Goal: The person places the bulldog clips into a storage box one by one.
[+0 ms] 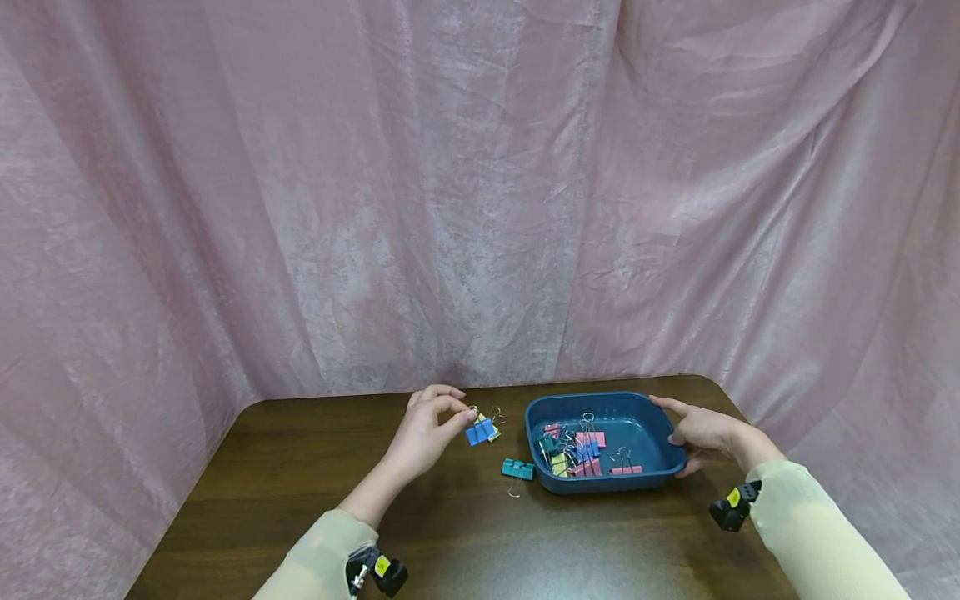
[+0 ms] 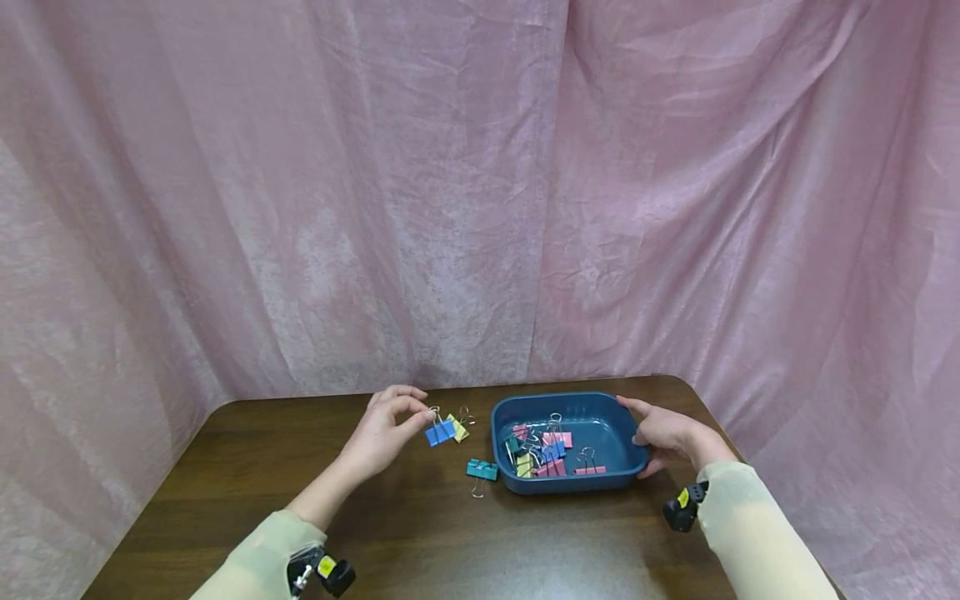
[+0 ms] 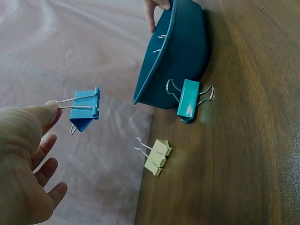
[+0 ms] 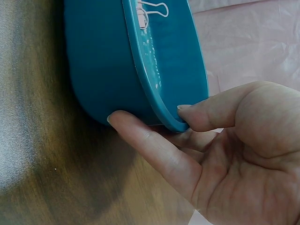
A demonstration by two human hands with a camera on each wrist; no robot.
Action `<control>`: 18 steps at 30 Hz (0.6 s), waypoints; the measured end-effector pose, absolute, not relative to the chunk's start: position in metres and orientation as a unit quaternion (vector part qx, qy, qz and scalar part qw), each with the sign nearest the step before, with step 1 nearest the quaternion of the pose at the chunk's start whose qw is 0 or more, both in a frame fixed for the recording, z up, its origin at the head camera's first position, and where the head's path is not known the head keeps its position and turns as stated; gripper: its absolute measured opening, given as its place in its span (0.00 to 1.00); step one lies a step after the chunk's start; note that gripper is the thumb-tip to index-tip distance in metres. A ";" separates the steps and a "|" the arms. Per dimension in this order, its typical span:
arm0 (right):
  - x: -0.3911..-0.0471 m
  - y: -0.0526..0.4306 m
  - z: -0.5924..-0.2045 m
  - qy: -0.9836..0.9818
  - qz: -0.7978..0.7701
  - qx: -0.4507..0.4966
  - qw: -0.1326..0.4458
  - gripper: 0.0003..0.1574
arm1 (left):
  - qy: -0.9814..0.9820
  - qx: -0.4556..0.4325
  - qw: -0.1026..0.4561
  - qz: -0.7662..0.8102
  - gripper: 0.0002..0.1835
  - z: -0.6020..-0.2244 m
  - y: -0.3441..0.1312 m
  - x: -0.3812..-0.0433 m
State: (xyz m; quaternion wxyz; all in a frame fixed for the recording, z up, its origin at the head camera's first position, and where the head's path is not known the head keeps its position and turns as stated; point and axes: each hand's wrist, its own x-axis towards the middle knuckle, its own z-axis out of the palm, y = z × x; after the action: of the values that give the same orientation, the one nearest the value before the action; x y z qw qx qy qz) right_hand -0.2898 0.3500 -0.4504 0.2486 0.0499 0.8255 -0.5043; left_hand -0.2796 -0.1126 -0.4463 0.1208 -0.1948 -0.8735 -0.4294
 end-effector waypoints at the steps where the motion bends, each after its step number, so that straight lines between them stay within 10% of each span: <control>1: -0.290 0.350 -0.451 0.826 -0.504 0.050 0.248 0.53 | -0.874 -0.195 0.121 -0.429 0.06 -0.446 -0.112 -0.280; 18: -0.290 0.350 -0.451 0.829 -0.498 0.051 0.249 0.53 | -0.870 -0.194 0.108 -0.440 0.06 -0.436 -0.105 -0.277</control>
State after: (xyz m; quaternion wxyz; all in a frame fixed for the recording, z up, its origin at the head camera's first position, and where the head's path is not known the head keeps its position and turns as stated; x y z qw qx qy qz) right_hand -0.2904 0.3503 -0.4508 0.2493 0.0511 0.8288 -0.4983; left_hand -0.2765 -0.1048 -0.4363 0.1085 -0.1944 -0.8698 -0.4403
